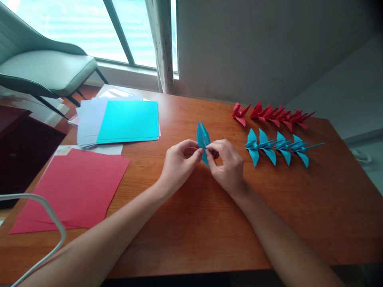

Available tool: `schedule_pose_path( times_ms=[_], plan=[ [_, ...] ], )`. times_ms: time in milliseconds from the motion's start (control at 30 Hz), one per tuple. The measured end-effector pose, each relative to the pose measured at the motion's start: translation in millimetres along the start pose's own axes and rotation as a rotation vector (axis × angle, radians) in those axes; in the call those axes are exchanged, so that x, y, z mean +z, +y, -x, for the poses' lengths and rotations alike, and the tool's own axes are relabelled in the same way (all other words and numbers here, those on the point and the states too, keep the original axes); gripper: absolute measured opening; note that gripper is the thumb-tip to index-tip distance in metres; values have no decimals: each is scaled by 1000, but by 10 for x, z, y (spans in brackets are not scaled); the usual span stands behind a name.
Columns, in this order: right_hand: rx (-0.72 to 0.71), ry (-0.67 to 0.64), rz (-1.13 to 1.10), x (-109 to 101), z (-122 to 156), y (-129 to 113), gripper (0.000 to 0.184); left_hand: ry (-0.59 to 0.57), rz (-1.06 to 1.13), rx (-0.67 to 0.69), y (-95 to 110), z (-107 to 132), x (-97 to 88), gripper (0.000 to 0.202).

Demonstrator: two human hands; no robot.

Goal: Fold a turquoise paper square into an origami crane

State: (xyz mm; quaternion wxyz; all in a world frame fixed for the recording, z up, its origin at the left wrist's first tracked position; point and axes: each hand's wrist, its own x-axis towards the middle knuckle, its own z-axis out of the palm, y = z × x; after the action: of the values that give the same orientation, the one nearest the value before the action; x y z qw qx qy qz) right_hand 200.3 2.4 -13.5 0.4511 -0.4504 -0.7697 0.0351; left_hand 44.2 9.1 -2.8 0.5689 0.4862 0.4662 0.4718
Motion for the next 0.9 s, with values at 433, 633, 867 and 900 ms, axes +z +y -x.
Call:
schedule_pose_path(
  times_ms=[433, 633, 867, 900],
  plan=[
    [-151, -5, 81, -23, 27, 77, 27, -29, 248, -122, 89, 45, 45, 31],
    [-153, -20, 78, -48, 36, 96, 32, -44, 262, -107, 63, 47, 60, 29],
    [-150, 8, 40, -38, -3, 68, 26, -86, 270, -51, 53, 28, 55, 28],
    [-134, 9, 37, -33, -5, 65, 24, -87, 273, -55, 56, 26, 54, 29]
  ],
)
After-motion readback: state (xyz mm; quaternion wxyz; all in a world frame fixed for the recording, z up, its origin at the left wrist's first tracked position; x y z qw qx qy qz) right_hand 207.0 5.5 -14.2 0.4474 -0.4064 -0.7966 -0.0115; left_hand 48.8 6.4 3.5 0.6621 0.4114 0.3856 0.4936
